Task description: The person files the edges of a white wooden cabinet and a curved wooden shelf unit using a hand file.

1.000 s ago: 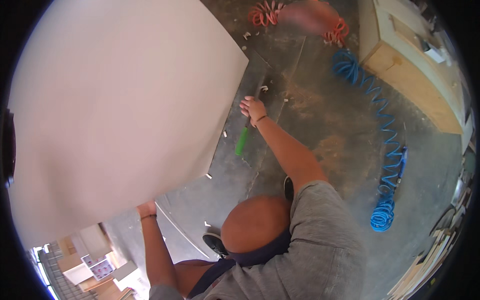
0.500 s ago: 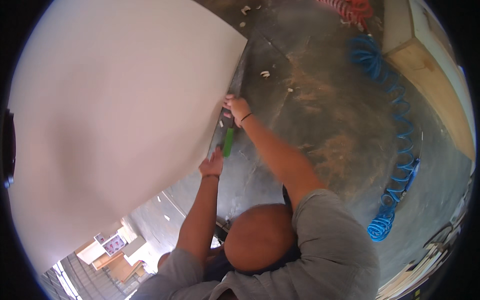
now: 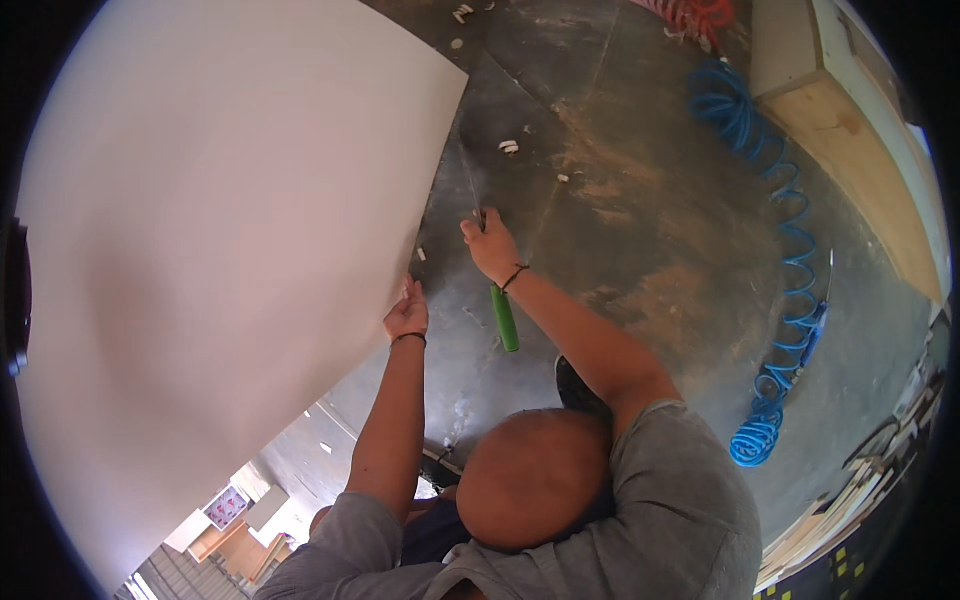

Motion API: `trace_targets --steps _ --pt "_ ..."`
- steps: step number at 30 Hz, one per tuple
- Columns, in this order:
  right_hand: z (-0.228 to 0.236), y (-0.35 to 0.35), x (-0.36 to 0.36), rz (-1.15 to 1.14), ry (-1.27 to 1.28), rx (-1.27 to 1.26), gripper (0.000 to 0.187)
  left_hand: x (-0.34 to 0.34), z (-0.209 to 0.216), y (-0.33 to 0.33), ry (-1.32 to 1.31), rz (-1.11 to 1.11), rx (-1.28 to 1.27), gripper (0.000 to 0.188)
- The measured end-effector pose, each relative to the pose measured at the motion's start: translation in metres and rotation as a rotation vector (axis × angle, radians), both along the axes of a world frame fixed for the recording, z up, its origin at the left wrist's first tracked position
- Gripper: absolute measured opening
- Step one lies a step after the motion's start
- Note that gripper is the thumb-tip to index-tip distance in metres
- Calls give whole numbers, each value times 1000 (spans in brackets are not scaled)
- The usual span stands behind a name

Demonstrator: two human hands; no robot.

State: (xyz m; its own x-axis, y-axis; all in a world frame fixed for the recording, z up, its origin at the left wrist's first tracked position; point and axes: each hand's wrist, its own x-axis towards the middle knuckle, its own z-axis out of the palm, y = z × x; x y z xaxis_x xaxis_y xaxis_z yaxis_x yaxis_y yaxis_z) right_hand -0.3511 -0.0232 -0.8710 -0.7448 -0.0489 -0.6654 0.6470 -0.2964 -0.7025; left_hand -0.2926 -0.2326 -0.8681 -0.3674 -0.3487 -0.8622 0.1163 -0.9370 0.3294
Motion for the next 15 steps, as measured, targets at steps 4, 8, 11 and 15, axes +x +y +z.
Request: trace_targets --steps 4,8,11,15 --pt "-8 29 4 -33 279 87 44 -9 -2 6 -53 108 -26 42" --pt "58 66 22 -70 14 -272 46 -9 8 2 -54 89 -43 41" --pt "42 71 35 -44 38 -144 44 -10 7 4 -29 15 -61 41" --pt "29 66 -1 -79 164 -19 48 -7 22 6 -63 -136 -104 38"
